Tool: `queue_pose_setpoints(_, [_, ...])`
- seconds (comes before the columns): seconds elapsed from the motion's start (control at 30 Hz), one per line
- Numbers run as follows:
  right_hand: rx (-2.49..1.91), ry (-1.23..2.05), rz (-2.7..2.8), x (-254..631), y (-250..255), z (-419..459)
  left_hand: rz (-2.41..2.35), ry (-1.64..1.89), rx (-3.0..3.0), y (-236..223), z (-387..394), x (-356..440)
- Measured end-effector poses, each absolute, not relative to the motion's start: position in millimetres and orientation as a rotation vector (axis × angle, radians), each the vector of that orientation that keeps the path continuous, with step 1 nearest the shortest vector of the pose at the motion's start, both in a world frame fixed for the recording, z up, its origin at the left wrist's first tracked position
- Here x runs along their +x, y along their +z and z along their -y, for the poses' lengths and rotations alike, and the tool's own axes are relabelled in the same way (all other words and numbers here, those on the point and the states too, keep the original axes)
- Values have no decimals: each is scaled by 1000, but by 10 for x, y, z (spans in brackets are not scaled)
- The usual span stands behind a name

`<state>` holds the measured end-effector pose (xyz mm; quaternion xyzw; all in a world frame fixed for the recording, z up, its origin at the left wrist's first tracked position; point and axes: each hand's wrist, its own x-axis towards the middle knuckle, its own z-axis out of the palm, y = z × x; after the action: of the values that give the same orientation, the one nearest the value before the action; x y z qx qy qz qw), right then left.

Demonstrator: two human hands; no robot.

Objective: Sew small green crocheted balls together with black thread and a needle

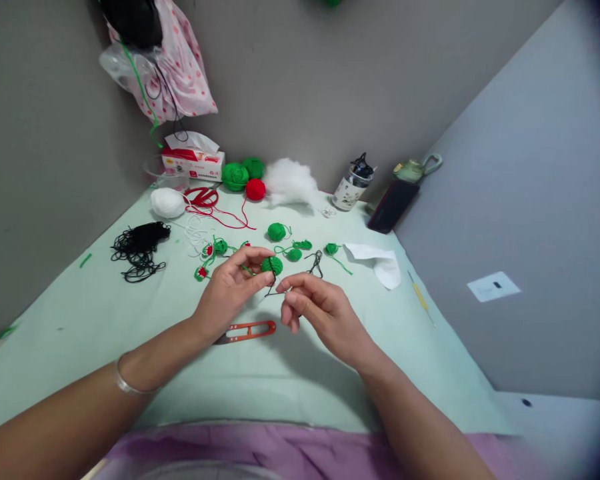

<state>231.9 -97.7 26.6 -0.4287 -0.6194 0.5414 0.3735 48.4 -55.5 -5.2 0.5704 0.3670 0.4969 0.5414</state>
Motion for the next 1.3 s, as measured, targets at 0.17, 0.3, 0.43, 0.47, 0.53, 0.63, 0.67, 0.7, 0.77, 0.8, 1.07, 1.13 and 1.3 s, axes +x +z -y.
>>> queue_pose_setpoints(0.17, [-1185, 992, 1603, 2280, 205, 970, -864, 1178, 1304, -49, 570, 497])
queue_pose_setpoints(0.3, [-1216, 808, 1670, 2294, 179, 960, -861, 1189, 1285, -39, 575, 497])
queue_pose_setpoints(0.43, [-1240, 810, 1722, 2296, 142, 952, -869, 1202, 1290, -42, 565, 496])
queue_pose_setpoints(0.47, [-1245, 813, 1724, 2292, 137, 953, -869, 1201, 1289, -44, 563, 497])
queue_pose_setpoints(0.53, [-1248, 822, 1711, 2280, 134, 957, -869, 1205, 1283, -46, 564, 501])
queue_pose_setpoints(0.63, [-1238, 828, 1686, 2252, 138, 967, -867, 1218, 1281, -46, 575, 505])
queue_pose_setpoints(0.67, [-1231, 826, 1680, 2242, 136, 969, -859, 1215, 1278, -45, 579, 507])
queue_pose_setpoints(0.7, [-1222, 822, 1675, 2233, 132, 970, -848, 1206, 1273, -44, 582, 508])
queue_pose_setpoints(0.77, [-1207, 813, 1666, 2219, 118, 968, -826, 1185, 1263, -46, 585, 509])
queue_pose_setpoints(0.8, [-1199, 806, 1663, 2213, 108, 966, -819, 1178, 1260, -49, 585, 510])
queue_pose_setpoints(1.07, [-1149, 667, 1671, 2180, 21, 951, -715, 1148, 1138, -116, 589, 516])
queue_pose_setpoints(1.13, [-1175, 730, 1627, 2179, 8, 932, -710, 1144, 1120, -117, 587, 513])
queue_pose_setpoints(1.3, [-1234, 1090, 1412, 2177, 1, 880, -773, 1181, 1184, -100, 580, 507])
